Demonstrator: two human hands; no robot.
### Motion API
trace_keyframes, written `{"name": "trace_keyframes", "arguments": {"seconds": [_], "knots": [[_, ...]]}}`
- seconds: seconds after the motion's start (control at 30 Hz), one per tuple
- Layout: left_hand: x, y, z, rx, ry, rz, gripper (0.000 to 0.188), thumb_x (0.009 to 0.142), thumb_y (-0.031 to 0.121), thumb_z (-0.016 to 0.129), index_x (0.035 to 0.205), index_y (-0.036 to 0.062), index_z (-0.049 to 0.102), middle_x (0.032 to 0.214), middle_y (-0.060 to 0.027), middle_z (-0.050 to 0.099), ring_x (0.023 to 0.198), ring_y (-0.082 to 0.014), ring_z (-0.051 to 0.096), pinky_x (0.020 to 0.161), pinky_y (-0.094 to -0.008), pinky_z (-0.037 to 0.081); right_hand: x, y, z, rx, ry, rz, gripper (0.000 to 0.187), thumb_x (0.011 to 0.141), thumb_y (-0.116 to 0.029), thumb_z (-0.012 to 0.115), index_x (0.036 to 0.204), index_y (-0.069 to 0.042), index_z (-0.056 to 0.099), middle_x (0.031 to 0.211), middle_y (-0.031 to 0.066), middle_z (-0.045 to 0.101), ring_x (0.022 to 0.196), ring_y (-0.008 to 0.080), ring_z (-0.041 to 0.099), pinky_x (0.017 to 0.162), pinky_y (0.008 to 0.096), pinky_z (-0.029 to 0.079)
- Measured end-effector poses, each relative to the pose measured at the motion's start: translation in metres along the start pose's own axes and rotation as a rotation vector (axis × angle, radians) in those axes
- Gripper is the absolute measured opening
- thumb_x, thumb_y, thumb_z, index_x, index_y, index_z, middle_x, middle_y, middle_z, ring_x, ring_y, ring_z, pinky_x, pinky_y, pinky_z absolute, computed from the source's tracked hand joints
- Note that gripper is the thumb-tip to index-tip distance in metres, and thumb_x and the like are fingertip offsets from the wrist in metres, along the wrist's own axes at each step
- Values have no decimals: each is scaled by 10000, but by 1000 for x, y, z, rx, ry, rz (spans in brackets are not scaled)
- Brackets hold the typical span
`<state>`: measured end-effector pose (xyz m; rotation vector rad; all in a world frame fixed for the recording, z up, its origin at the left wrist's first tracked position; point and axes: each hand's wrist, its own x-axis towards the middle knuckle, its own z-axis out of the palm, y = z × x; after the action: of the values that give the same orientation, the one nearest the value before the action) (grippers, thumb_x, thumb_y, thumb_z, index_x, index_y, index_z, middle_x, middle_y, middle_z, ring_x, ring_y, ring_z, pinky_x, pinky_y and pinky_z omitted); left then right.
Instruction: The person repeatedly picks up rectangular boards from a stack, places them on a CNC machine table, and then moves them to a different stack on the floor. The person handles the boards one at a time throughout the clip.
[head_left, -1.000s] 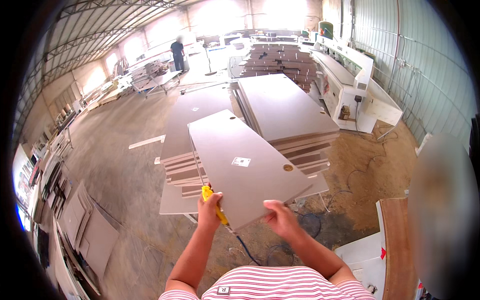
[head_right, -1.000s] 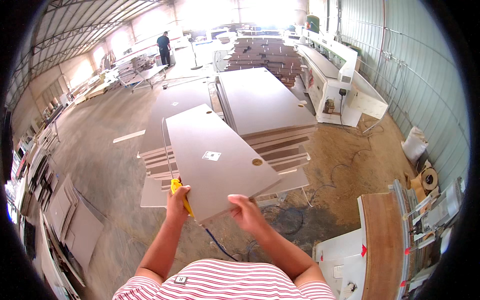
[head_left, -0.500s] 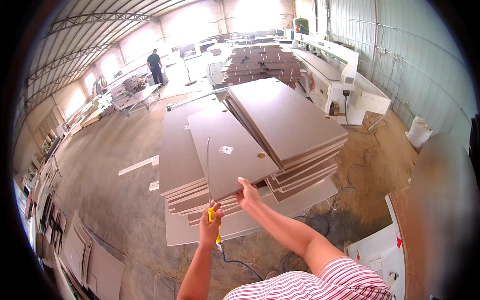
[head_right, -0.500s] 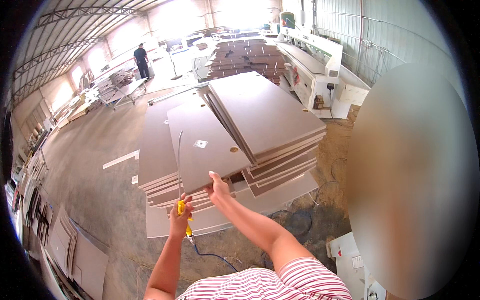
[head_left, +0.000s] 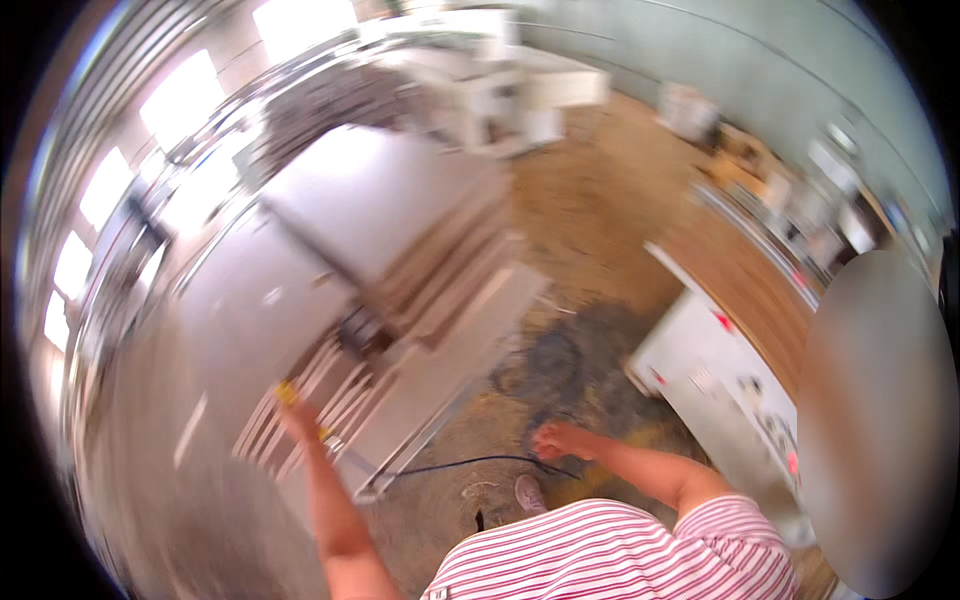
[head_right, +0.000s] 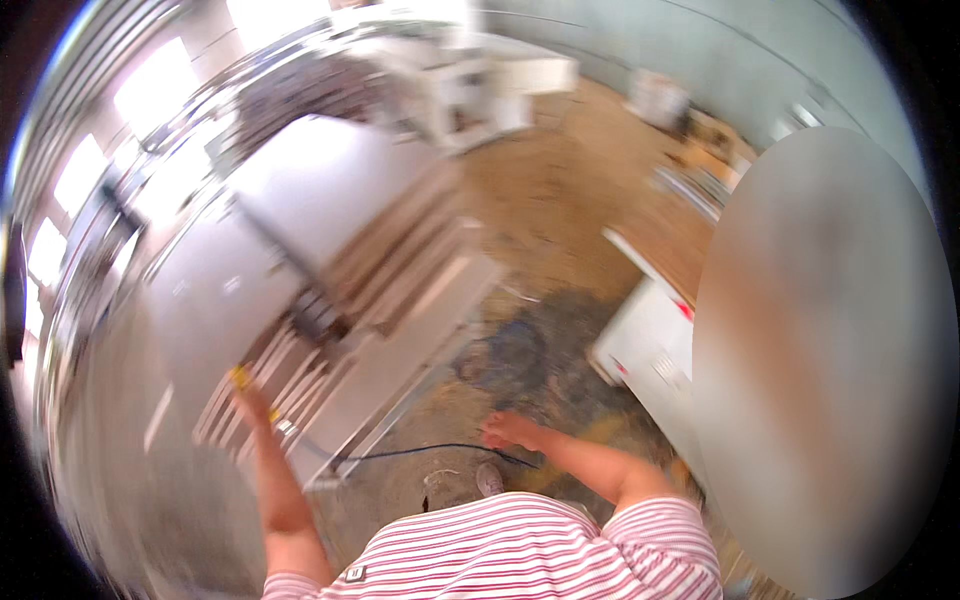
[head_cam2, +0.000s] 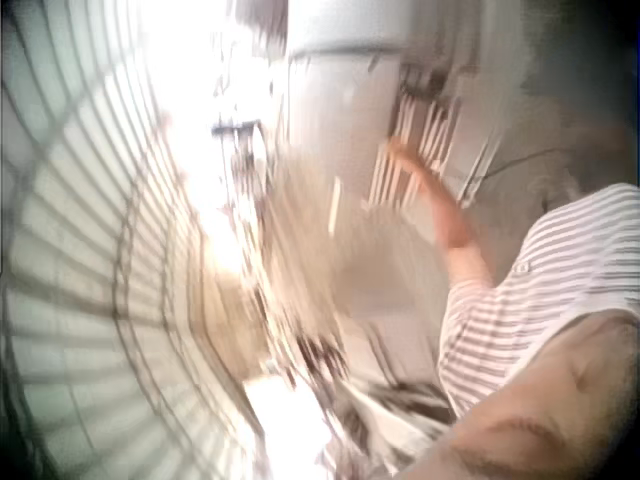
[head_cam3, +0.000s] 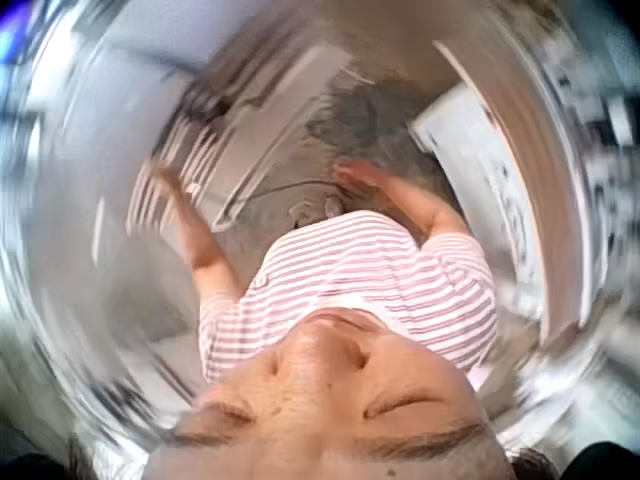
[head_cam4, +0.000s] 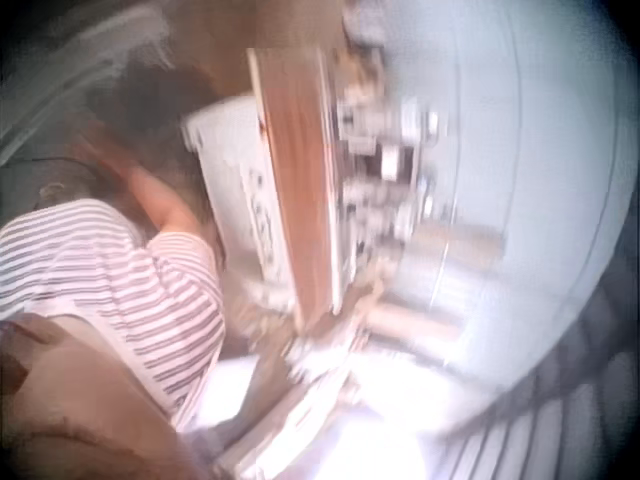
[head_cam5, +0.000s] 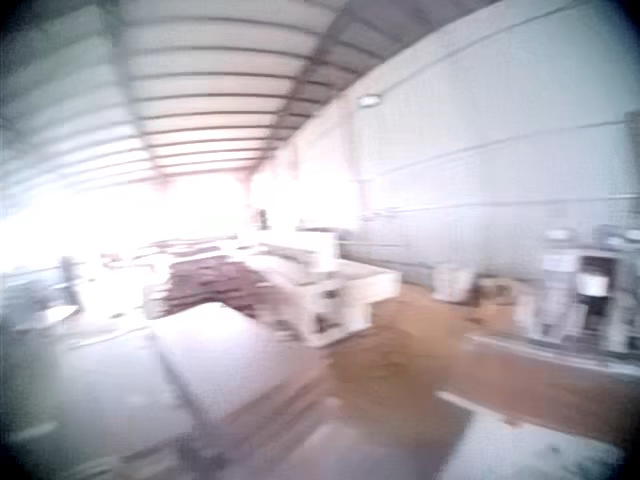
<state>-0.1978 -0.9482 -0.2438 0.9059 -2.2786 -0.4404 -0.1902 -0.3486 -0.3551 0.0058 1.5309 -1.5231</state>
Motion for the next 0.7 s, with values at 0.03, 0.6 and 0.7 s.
{"name": "trace_keyframes", "arguments": {"seconds": [0.03, 0.6, 0.7], "knots": [[12, 32, 12, 132, 33, 60, 336, 989, 265, 539, 1227, 40, 614, 1041, -128, 670, 868, -253, 639, 736, -422, 487, -39, 55, -34, 52, 173, 33, 309, 972, -298, 570, 1159, -53, 561, 1044, 136, 656, 881, 233, 673, 818, 347, 560], [-636, 432, -96, -160, -2214, 2108, 385, 947, 265, 623, 1235, 19, 551, 1013, -167, 684, 880, -343, 682, 758, -395, 541, -366, 448, 122, 867, 1494, 449, 253, 864, -256, 589, 999, -83, 716, 889, 119, 729, 775, 235, 718, 716, 358, 573], [-706, 447, -137, 11, -2334, 2376, 371, 941, 246, 628, 1219, 14, 546, 1101, -177, 681, 949, -395, 667, 784, -414, 544, -369, 473, 199, 1092, 1675, 427, 255, 868, -260, 608, 985, -55, 706, 886, 126, 723, 758, 240, 717, 711, 360, 568]]}}
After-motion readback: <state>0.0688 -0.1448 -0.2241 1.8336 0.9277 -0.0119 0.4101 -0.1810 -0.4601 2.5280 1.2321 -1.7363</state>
